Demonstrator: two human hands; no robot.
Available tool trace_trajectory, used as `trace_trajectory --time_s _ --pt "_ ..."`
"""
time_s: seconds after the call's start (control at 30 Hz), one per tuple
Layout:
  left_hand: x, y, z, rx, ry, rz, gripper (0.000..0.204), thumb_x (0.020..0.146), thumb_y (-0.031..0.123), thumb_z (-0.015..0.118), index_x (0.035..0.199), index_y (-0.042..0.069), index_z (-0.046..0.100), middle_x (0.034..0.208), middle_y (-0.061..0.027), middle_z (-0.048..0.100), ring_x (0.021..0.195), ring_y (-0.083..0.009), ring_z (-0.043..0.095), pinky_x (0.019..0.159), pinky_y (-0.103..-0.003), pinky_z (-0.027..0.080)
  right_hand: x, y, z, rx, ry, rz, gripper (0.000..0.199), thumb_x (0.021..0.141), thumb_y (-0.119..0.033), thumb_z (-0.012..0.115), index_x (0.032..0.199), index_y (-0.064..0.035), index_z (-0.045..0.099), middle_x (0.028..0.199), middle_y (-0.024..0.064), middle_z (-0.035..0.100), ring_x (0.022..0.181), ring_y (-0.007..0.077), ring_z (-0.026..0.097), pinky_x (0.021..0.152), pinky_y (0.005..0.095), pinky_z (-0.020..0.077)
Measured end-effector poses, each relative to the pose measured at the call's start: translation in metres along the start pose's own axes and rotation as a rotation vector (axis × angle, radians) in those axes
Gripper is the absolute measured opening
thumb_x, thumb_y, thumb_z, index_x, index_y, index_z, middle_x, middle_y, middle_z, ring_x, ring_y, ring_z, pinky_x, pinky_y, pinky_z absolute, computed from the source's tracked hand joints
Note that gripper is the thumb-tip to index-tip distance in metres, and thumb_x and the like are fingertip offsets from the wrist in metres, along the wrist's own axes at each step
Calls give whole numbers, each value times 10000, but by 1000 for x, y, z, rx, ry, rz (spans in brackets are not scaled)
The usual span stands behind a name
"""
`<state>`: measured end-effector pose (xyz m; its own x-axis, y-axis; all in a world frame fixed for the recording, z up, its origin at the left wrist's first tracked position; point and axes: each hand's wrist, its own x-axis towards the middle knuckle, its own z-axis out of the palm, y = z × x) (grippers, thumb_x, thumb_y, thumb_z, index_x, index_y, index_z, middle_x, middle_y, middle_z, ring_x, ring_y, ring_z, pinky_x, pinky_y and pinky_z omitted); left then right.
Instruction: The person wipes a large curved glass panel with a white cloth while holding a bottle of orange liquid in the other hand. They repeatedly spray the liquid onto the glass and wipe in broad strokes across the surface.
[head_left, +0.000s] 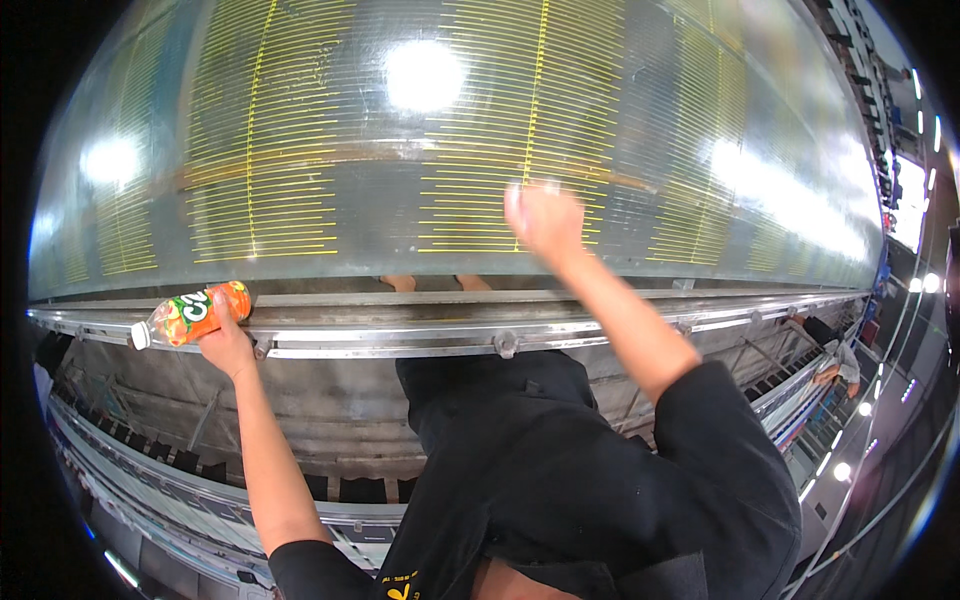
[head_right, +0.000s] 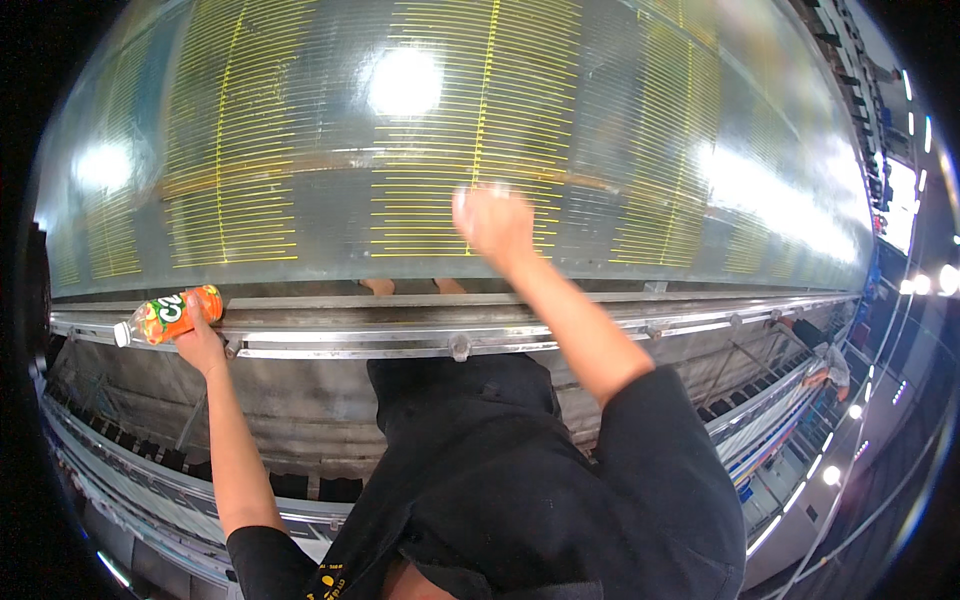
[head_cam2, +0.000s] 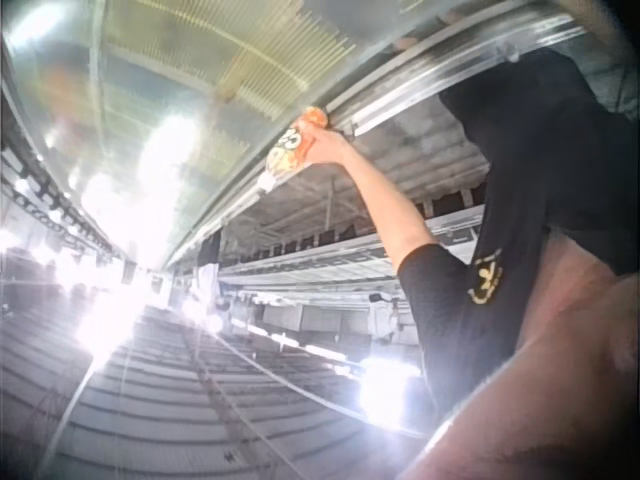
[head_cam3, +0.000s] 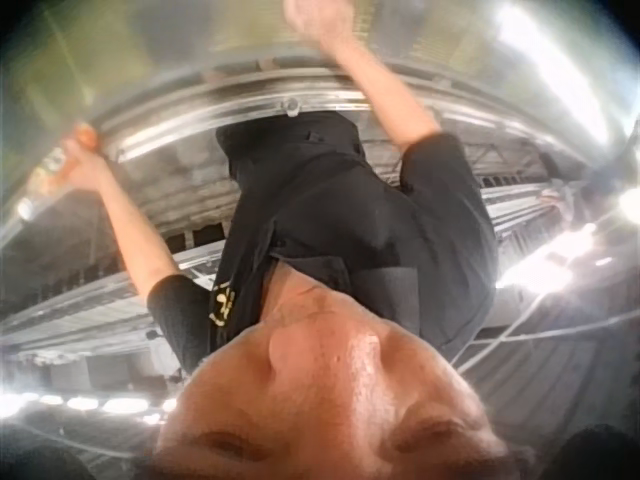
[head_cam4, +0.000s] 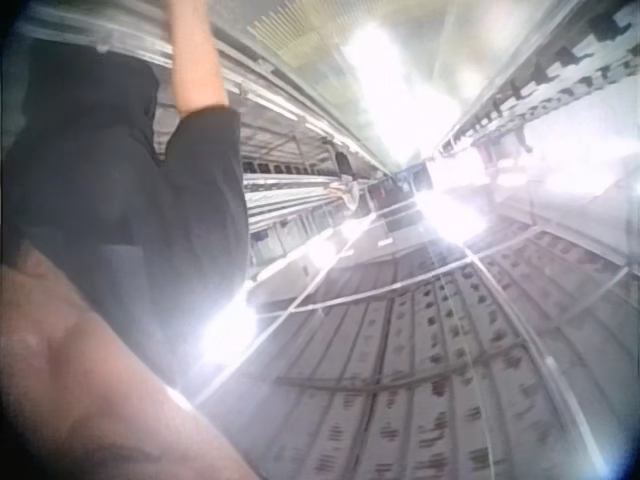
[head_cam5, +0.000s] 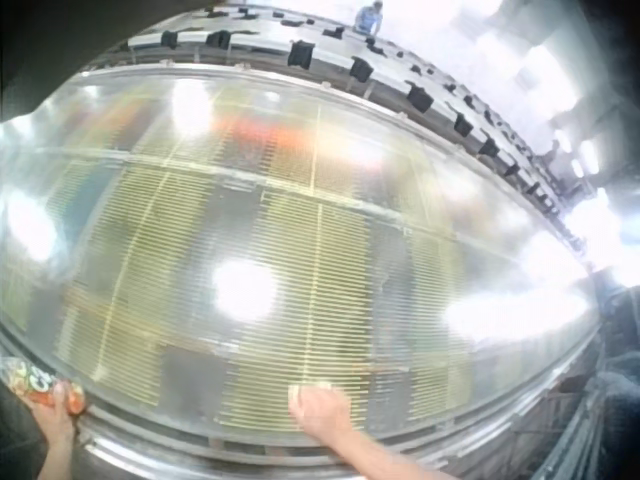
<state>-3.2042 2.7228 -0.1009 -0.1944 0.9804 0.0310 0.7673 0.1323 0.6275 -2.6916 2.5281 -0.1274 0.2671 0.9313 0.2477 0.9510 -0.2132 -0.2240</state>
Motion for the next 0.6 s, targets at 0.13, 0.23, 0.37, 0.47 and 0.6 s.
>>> trace_trajectory --time_s 0.13,0.23,0.37,0.47,0.6 --pt "-1 -2 -5 39 -14 -48 519 1020 484 754 1127 -21 803 1114 -123 825 1007 -261 779 887 -403 565 10 38 -9 1 31 -43 351 971 -295 745 688 -154 593 651 98 605 532 302 580 535 444 494" --pt "7 1 7 11 -10 -7 528 1020 494 753 1130 -19 805 1103 -121 828 990 -260 780 875 -400 565 130 121 -1 -66 97 486 452 1063 -473 567 867 -80 673 876 197 735 786 433 713 687 564 523" --pt "10 3 10 20 -18 -17 538 1019 509 750 1130 -15 807 1092 -122 830 973 -257 780 859 -394 566 119 71 28 105 157 355 328 1038 -403 601 906 -135 735 817 157 737 734 367 723 647 503 548" --pt "0 0 2 22 4 -58 530 1018 505 756 1127 -12 809 1071 -122 833 958 -251 784 854 -394 569 0 -41 11 0 -169 -115 238 916 -302 760 733 -182 666 694 72 667 570 255 625 543 407 508" --pt "-4 0 -3 12 -6 -78 529 1010 509 764 1102 -9 818 1058 -123 834 960 -253 789 859 -397 573 -43 32 -21 -19 73 -99 200 867 -288 821 775 -186 676 670 32 625 606 242 648 553 403 521"
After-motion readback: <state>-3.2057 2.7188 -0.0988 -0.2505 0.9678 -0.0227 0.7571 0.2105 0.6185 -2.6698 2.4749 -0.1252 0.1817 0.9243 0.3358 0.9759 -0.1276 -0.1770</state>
